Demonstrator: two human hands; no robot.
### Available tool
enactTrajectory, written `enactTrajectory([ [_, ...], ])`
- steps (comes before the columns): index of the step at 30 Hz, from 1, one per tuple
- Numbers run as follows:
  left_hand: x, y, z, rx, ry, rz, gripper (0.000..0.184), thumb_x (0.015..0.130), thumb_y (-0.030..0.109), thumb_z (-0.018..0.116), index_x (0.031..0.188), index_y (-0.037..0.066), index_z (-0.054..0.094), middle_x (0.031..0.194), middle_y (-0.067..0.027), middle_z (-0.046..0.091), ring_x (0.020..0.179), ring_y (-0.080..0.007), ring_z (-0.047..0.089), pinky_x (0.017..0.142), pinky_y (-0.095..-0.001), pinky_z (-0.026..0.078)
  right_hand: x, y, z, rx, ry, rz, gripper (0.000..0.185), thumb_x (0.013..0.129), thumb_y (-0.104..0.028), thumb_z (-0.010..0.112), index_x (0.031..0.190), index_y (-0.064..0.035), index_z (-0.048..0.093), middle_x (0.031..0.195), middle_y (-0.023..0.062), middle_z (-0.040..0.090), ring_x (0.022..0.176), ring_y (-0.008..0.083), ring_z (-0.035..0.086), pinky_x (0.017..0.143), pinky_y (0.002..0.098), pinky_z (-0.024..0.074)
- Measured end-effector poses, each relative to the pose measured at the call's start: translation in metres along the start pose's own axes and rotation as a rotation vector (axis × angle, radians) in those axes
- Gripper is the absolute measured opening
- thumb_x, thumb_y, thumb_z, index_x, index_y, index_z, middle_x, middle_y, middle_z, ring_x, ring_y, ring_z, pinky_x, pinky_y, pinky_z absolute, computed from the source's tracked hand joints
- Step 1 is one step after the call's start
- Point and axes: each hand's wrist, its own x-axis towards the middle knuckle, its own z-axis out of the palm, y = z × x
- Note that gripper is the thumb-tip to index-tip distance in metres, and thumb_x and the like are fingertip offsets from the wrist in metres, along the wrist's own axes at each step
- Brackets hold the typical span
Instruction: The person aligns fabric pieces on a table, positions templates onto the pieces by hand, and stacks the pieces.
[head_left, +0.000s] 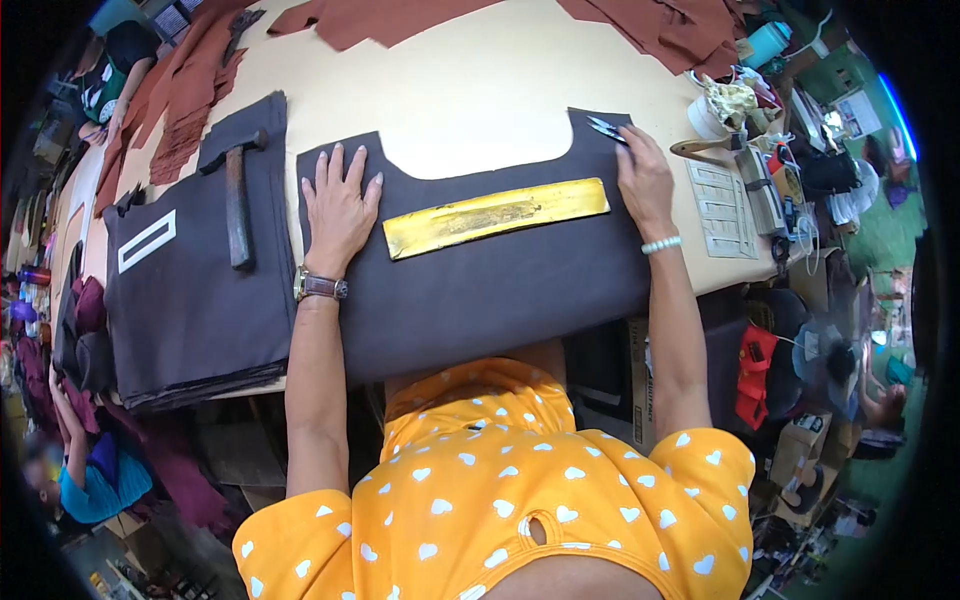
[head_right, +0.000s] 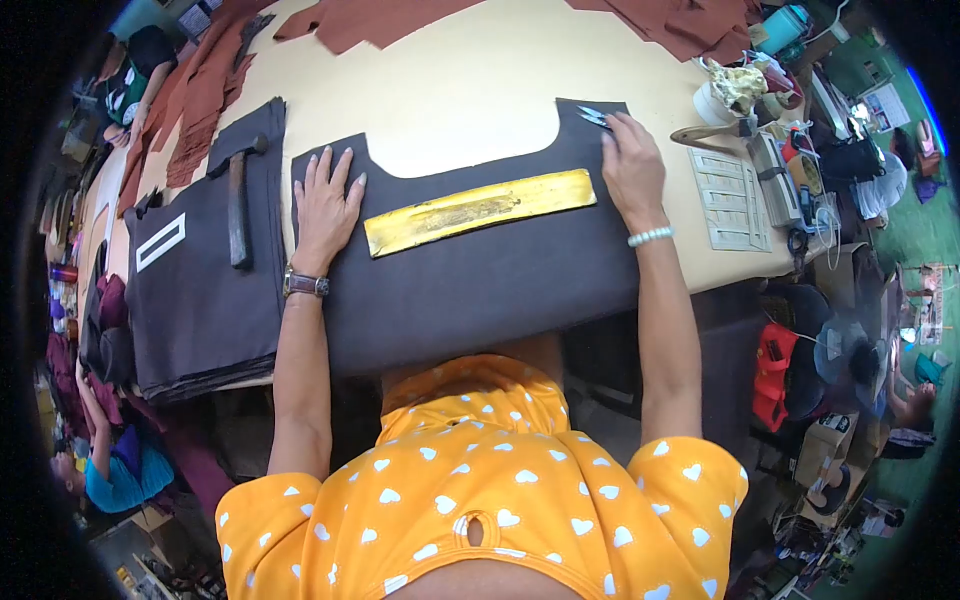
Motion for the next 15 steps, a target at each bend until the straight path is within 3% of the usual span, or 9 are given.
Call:
enactTrajectory([
  [5, -0.018, 0.013, -0.029, -0.004, 0.066, 0.026, 0.047, 0.091, 0.029, 0.050, 0.133, 0.012, 0.042, 0.136, -0.0169, 0.040, 0.130, -0.0347, 0.032, 0.104, -0.0503, 0.026, -0.042, -0.045, -0.034, 0.236, -0.211, 0.448, 0.027, 0.086, -0.012, 0.056, 0.109, 0.0010, 0.060, 0.105, 0.0151, 0.063, 0.095, 0.0303, 0.060, 0.086, 0.0367, 0.0453],
  [6, -0.027, 0.019, -0.034, -0.023, 0.141, 0.054, 0.043, 0.089, 0.026, 0.054, 0.128, 0.007, 0.047, 0.127, -0.0177, 0.049, 0.121, -0.0337, 0.042, 0.101, -0.0448, 0.032, -0.049, -0.049, -0.033, 0.214, -0.186, 0.419, 0.028, 0.086, -0.012, 0.055, 0.110, 0.0013, 0.059, 0.104, 0.0152, 0.063, 0.096, 0.0299, 0.059, 0.086, 0.0369, 0.0452],
  [8, -0.047, 0.036, -0.051, -0.210, 0.094, 0.036, 0.038, 0.086, 0.020, 0.058, 0.119, 0.003, 0.053, 0.113, -0.0177, 0.056, 0.108, -0.0330, 0.051, 0.093, -0.0410, 0.039, -0.062, -0.053, -0.028, 0.168, -0.130, 0.358, 0.029, 0.087, -0.012, 0.055, 0.111, 0.0020, 0.059, 0.103, 0.0154, 0.064, 0.097, 0.0290, 0.059, 0.086, 0.0372, 0.0449],
  [10, -0.068, 0.052, -0.058, -0.282, 0.062, 0.011, 0.033, 0.083, 0.015, 0.061, 0.112, 0.000, 0.057, 0.104, -0.0173, 0.059, 0.098, -0.0325, 0.055, 0.087, -0.0391, 0.042, -0.063, -0.058, -0.028, 0.258, -0.124, 0.451, 0.029, 0.087, -0.011, 0.054, 0.112, 0.0026, 0.058, 0.102, 0.0156, 0.064, 0.099, 0.0290, 0.058, 0.089, 0.0371, 0.0436],
  [15, -0.081, 0.060, -0.039, -0.361, 0.146, -0.007, 0.031, 0.081, 0.011, 0.061, 0.110, 0.000, 0.059, 0.110, -0.0175, 0.059, 0.102, -0.0333, 0.055, 0.090, -0.0394, 0.043, -0.056, -0.055, -0.028, 0.494, -0.151, 0.614, 0.031, 0.087, -0.008, 0.052, 0.115, 0.0034, 0.056, 0.108, 0.0145, 0.064, 0.102, 0.0260, 0.058, 0.091, 0.0347, 0.0422],
])
